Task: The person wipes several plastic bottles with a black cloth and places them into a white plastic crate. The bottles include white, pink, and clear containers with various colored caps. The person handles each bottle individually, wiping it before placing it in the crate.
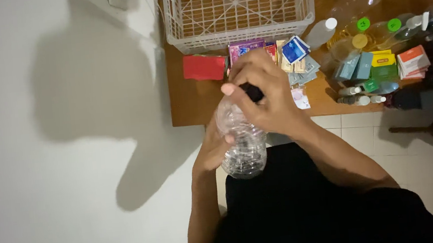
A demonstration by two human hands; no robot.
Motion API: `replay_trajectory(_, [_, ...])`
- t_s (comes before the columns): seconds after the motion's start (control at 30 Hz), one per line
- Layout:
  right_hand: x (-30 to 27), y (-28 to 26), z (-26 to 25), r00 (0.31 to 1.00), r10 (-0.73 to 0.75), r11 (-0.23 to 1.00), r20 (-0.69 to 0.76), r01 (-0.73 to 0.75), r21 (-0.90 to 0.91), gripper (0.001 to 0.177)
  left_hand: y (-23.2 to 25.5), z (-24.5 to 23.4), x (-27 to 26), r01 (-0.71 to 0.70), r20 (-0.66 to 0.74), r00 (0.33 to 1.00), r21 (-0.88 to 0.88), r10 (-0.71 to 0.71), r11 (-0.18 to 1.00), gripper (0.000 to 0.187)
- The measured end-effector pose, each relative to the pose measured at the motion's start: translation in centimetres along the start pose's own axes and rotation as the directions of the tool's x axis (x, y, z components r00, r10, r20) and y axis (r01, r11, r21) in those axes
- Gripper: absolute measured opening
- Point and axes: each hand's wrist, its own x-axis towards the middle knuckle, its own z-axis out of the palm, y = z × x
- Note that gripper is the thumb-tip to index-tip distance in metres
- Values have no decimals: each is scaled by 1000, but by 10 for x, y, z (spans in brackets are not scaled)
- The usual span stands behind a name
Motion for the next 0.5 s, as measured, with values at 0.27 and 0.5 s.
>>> replay_trajectory(0.27, [-36,-5,34,995,-97,986,-39,91,-141,38,-11,11,4,-214,-373,877,264,304,940,99])
replay_trajectory(0.5, [-29,32,28,805,586,729,94,-574,373,53,-17,-1,3,-10,-233,970,240,67,971,97])
